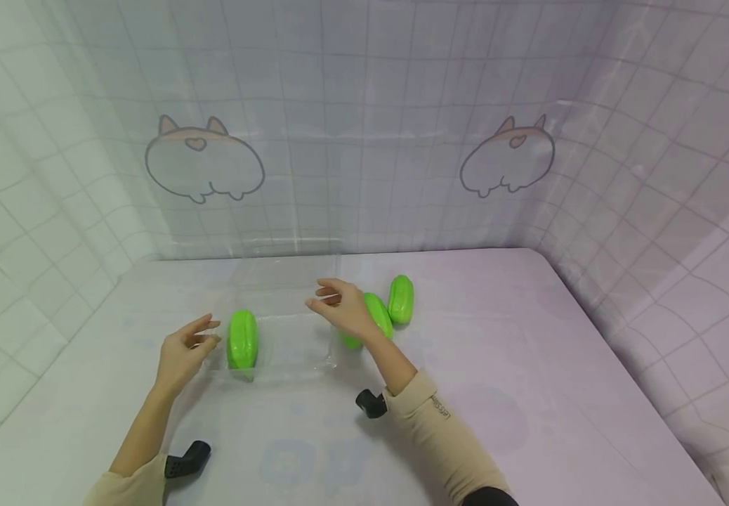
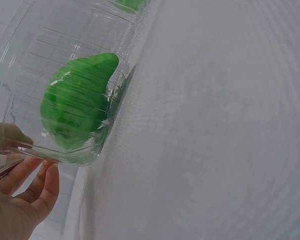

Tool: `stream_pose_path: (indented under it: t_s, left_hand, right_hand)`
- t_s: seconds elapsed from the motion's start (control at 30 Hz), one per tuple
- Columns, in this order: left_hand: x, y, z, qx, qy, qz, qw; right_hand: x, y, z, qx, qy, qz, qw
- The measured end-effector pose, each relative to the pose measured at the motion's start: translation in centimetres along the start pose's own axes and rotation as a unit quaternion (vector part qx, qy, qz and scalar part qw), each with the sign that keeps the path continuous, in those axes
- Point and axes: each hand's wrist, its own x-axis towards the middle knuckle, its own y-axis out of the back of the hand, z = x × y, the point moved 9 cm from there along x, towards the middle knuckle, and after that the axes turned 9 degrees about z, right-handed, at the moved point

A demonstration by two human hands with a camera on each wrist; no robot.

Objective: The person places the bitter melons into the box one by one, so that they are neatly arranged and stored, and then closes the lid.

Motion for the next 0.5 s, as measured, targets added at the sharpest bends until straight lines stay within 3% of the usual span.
stream_pose_path:
  t_s: [0.2, 0.5]
  left_hand:
    - [-0.1, 0.0, 0.0, -0.008, 0.002, 0.006, 0.9999]
    - [-0.1, 0.0, 0.1, -0.009, 0.008, 0.0, 0.9999]
  right_hand:
    - [0.0, 3.4, 1.0, 0.0, -0.015, 0.03, 0.999]
    - [-0.1, 8.3, 3.7, -0.064, -0.023, 0.09, 0.994]
